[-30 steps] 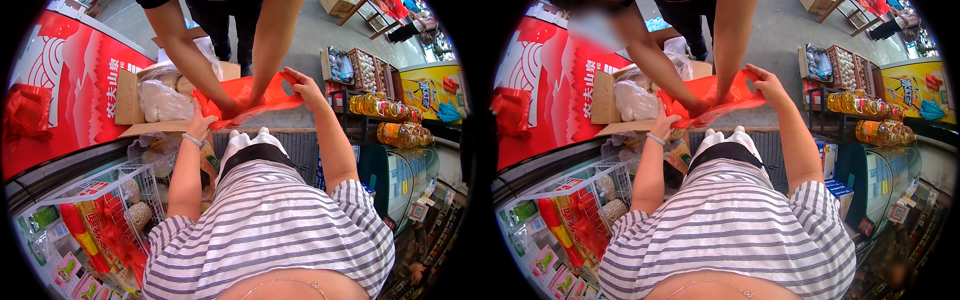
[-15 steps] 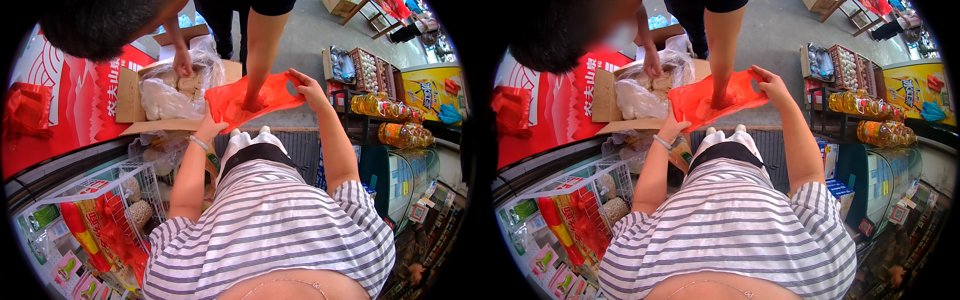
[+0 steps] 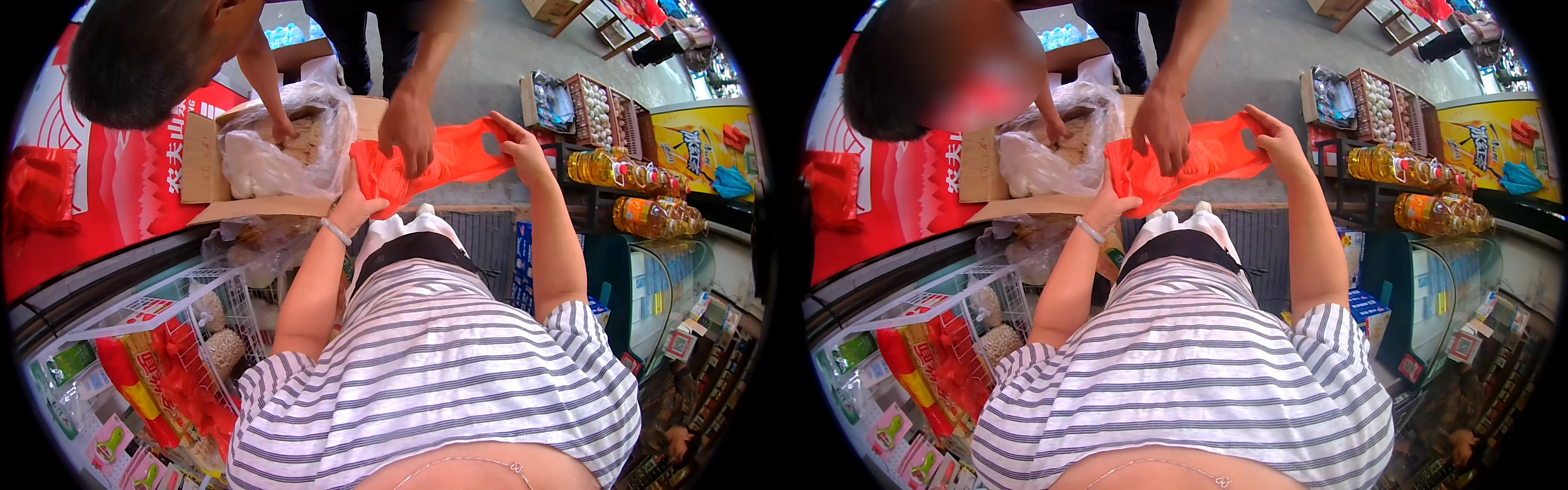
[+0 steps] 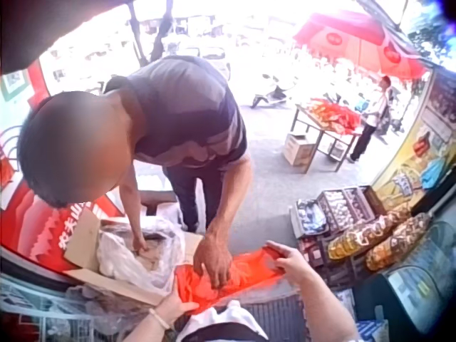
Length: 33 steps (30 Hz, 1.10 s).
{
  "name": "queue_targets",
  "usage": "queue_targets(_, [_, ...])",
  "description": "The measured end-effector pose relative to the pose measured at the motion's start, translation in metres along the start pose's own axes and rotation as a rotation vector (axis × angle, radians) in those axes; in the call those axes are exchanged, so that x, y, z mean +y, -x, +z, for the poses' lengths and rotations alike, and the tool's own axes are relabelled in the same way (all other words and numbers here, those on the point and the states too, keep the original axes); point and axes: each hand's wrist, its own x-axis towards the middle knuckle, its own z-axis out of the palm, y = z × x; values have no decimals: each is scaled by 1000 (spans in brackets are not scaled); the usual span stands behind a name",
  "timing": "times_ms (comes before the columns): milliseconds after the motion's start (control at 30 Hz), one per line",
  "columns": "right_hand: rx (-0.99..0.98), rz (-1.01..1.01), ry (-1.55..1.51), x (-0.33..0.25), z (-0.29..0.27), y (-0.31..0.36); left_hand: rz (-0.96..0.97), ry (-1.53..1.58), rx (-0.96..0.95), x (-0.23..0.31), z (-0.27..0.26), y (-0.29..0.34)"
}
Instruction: The person unpacks bundles of dried noodles from a cardboard box and places them into a red plastic bag. They then weigh the bag on a digital scale, tie it shut, and place it on the counter. Finally, the person uses a calculator and writes on a notepad.
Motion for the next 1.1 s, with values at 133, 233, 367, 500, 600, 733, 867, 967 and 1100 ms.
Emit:
queue_targets(133, [30,-38,38,1,-6,6,29,-14,-3,7,1,0])
queue_targets(233, [5,-20,12,-10,0,15,44,-10,15,10,-7,2])
queue_targets(367, [-44,-67,98,-11,-1,19,-11,24,37,17,-12,6])
queue_targets(500, [-55,-93,118,-9,1,17,-9,31,41,12,-17,8])
queue_targets(600, [-38,-110,141,-12,5,15,-4,34,51,10,-21,8])
queue_targets(733, [-36,-53,168,-17,4,17,7,-4,82,4,-18,8])
queue_targets(867, [-30,-56,182,-16,6,18,17,-21,70,11,-13,8])
queue_targets(967, [-35,-47,150,-16,8,17,43,-73,76,9,-15,9])
queue_targets(1100, [-35,-43,112,-16,11,15,-17,-28,98,12,-16,13])
